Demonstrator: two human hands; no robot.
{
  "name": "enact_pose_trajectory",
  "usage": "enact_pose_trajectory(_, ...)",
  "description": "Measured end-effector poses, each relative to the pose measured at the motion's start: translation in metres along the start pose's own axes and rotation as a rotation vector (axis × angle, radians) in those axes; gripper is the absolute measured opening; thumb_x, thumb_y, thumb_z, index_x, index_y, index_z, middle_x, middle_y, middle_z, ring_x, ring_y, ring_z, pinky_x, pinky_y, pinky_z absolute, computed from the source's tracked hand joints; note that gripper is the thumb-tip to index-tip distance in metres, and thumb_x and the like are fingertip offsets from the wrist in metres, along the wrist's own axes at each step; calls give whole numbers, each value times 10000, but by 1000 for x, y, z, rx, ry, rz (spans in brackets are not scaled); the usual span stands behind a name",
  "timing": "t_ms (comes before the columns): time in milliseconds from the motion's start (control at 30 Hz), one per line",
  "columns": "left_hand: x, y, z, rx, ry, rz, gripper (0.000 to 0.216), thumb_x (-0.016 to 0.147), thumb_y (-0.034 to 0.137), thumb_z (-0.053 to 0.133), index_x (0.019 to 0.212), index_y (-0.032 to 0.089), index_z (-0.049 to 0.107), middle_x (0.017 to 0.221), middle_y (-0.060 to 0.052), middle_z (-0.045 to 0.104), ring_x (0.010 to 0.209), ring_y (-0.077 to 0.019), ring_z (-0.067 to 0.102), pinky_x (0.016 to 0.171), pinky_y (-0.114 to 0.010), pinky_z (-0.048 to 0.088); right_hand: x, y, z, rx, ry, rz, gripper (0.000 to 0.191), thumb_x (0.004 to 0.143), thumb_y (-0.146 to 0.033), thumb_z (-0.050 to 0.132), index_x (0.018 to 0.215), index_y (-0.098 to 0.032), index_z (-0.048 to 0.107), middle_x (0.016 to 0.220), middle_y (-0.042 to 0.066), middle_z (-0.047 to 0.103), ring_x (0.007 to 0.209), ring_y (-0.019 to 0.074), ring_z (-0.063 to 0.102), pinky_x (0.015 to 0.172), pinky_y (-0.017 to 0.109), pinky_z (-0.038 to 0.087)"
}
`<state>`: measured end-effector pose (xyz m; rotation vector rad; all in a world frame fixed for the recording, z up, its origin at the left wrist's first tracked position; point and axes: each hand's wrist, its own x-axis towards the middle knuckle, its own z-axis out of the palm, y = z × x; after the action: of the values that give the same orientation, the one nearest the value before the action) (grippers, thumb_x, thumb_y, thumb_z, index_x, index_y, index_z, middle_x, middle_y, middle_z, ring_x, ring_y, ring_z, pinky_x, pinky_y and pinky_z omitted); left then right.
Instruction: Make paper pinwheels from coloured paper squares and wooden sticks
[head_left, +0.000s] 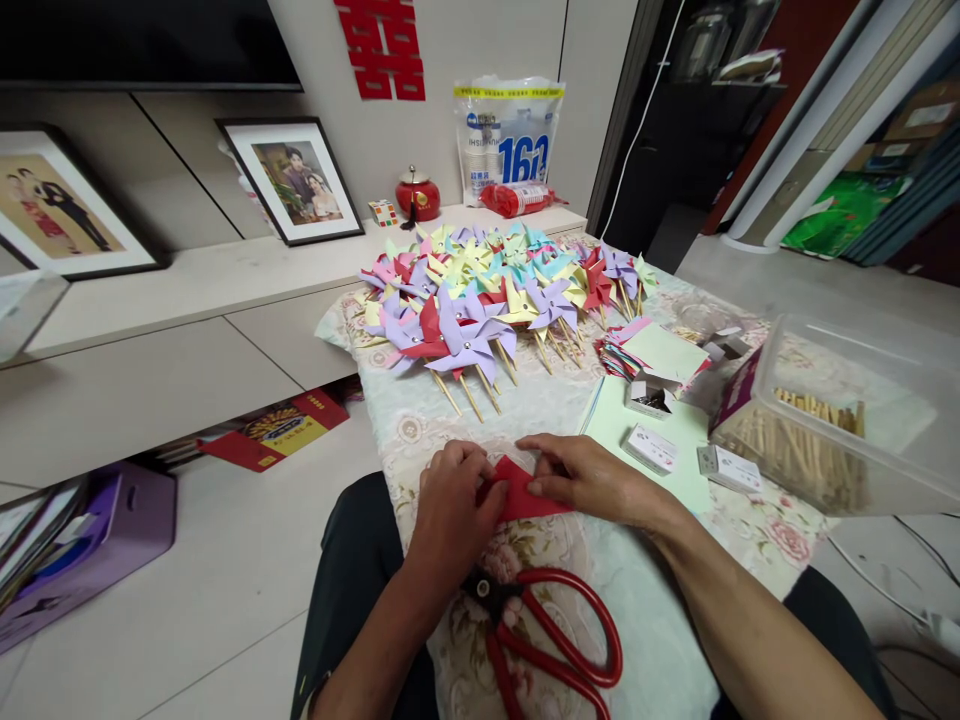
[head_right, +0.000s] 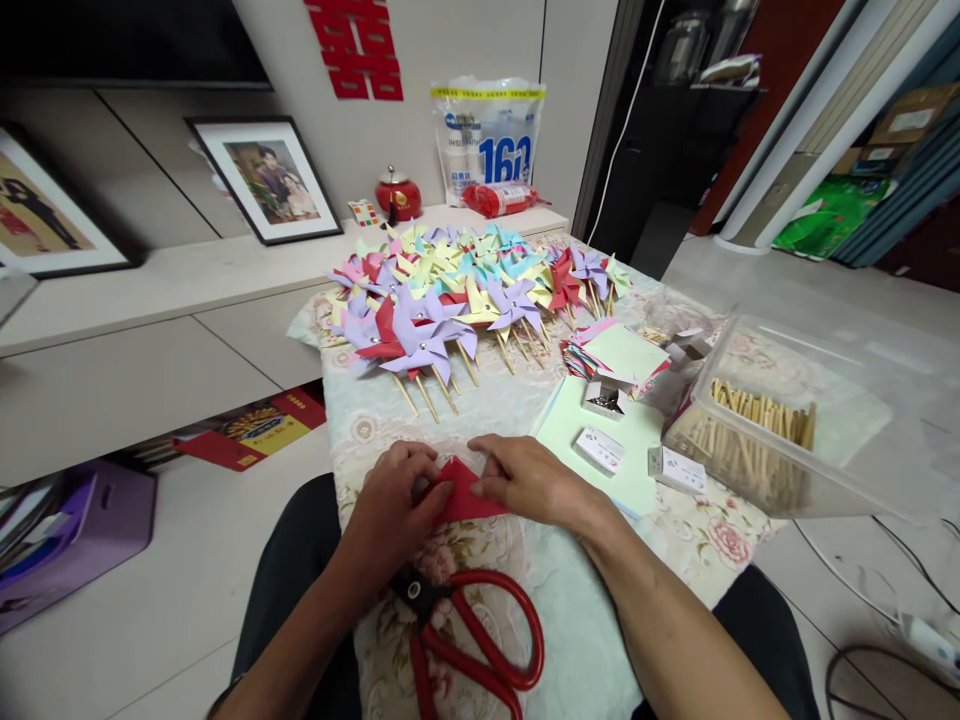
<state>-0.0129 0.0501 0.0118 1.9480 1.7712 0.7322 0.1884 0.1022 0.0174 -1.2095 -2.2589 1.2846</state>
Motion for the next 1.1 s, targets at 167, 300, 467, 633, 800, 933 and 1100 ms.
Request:
enact_pose_trajectory(167, 0, 2, -1, 37, -16, -12, 114, 825, 180, 597, 732, 217, 542, 990, -73, 597, 960, -269, 559, 861, -446, 445, 1, 1, 2, 4, -22, 21, 555, 815, -217, 667, 1354, -135, 571, 739, -18, 644, 657, 147, 571, 628, 250, 437)
enact_pose_trajectory(300, -1, 2, 0, 50, -18, -4, 112, 828, 178, 596, 738, 213, 538, 1004, -82, 591, 966, -274, 547, 866, -453, 442, 1, -4, 2, -50, -17, 22, 540, 806, -194, 658, 1339, -139, 590, 742, -15, 656, 638, 144, 566, 628, 251, 435)
enact_pose_trajectory(467, -3, 1, 1, 82, -19, 6, 56, 832, 165, 588, 798, 207, 572, 1017, -90, 588, 1003, -289, 540, 894, -474, 445, 0, -8, 1, -141, -13, 14, 518, 808, -183, 643, 1323, -150, 605, 735, -15, 665, 635, 146, 566, 642, 257, 422)
enact_pose_trajectory(633, -4, -1, 3, 99, 40, 21, 158, 820, 144, 601, 968, 197, 584, 1017, -86, 610, 991, -287, 560, 886, -477, 480, 0, -9, 2, -218, -7, -8, 505, 804, -189, 650, 1307, -165, 613, 765, -5, 663, 671, 158, 573, 656, 267, 410)
enact_pose_trajectory(800, -13, 2, 8, 261, 109, 100, 290, 861, 124, 565, 1147, 157, 603, 1204, -158, 619, 1112, -333, 581, 928, -528, 490, 1, -9, 3, -231, 10, -23, 545, 798, -191, 658, 1337, -188, 580, 771, -7, 643, 700, 173, 581, 674, 277, 410)
enact_pose_trajectory(933, -37, 11, 21, 343, 181, 305, 365, 926, 112, 462, 1277, 120, 562, 1293, -177, 629, 1210, -317, 578, 1041, -505, 457, 1, -7, 3, -238, 6, -40, 563, 797, -181, 647, 1353, -203, 557, 752, -18, 627, 685, 169, 571, 653, 271, 400)
enact_pose_trajectory(1100, -68, 23, 36, 337, 80, 375, 572, 932, 385, 508, 1406, 69, 464, 1396, -226, 577, 1281, -365, 550, 1017, -513, 497, 2, -8, 3, -254, 10, -45, 533, 792, -142, 606, 1322, -189, 579, 725, -21, 620, 648, 160, 554, 623, 264, 386)
